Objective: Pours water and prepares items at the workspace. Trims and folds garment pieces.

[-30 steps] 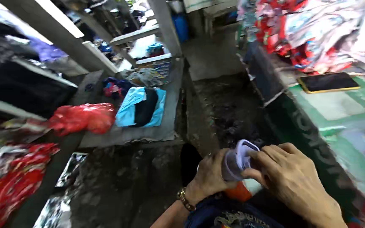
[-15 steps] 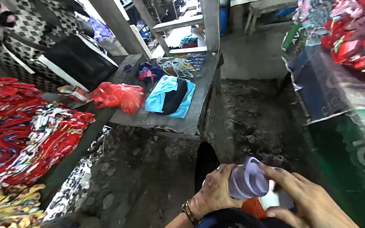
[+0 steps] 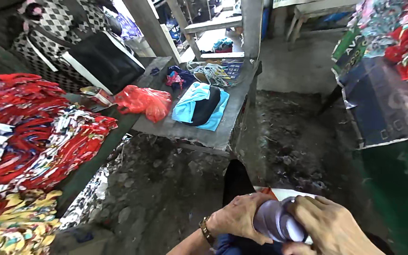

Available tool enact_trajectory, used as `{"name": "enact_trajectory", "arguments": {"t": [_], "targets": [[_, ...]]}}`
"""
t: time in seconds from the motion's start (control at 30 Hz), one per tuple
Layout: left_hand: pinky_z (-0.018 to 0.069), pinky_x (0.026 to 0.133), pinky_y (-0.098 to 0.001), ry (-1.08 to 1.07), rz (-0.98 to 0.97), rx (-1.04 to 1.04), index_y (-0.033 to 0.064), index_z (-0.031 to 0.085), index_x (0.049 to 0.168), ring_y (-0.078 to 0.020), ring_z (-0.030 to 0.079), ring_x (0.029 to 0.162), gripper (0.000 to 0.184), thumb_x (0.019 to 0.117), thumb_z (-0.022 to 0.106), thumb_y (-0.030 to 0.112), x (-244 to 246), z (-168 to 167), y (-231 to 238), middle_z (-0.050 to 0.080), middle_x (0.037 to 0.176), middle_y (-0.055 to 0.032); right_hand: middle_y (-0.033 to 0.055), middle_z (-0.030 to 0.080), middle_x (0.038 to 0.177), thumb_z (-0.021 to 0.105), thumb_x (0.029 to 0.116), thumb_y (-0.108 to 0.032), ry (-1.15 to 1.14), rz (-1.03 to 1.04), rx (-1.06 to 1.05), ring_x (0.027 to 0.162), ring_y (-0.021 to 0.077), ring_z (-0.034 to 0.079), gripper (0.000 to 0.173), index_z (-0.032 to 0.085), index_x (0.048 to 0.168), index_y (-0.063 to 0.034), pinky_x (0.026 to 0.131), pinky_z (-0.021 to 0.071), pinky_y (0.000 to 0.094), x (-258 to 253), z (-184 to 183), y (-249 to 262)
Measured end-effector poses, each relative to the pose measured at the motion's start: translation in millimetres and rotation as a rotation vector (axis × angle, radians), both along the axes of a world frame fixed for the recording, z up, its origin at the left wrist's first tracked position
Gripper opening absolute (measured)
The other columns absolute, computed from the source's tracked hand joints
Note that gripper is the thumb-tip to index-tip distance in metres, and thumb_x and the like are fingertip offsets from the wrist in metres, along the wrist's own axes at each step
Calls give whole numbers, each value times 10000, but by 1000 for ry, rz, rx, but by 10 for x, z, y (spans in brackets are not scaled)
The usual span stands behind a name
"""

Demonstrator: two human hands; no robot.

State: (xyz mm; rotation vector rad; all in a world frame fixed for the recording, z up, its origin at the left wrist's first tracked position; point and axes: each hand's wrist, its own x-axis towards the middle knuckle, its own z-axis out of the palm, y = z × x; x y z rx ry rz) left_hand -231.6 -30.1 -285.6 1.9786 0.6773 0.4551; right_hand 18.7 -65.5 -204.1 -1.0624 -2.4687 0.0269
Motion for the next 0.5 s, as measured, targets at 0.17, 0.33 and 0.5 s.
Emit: {"name": "enact_trajectory", "arguments": {"t": [0.17,0.33,0.5], "targets": [[523,1036,-496,95,54,-48,49,502,1465,-276,641,1213,912,709,924,336,36,-50,-44,631,1359,-159,38,565,619,273,1013,-678,16,-35,201,533,209,558,666,571,738,-150,480,426,362,-111,-316,161],[552,974,-478,154,399,164,60,587,1395,-263,673,1155,878,666,914,425,368,-221,-179,683,1283,-128,52,595,583,302,998,-543,39,-339,117,495,227,589,616,616,668,-128,423,403,416,-10,-506,284],[593,863,-505,133,554,243,45,631,1330,-276,714,1054,850,639,902,459,487,-232,-108,719,1193,-134,33,587,657,337,984,-737,330,-402,-140,533,143,558,730,639,845,-87,459,444,357,162,-584,270]]}}
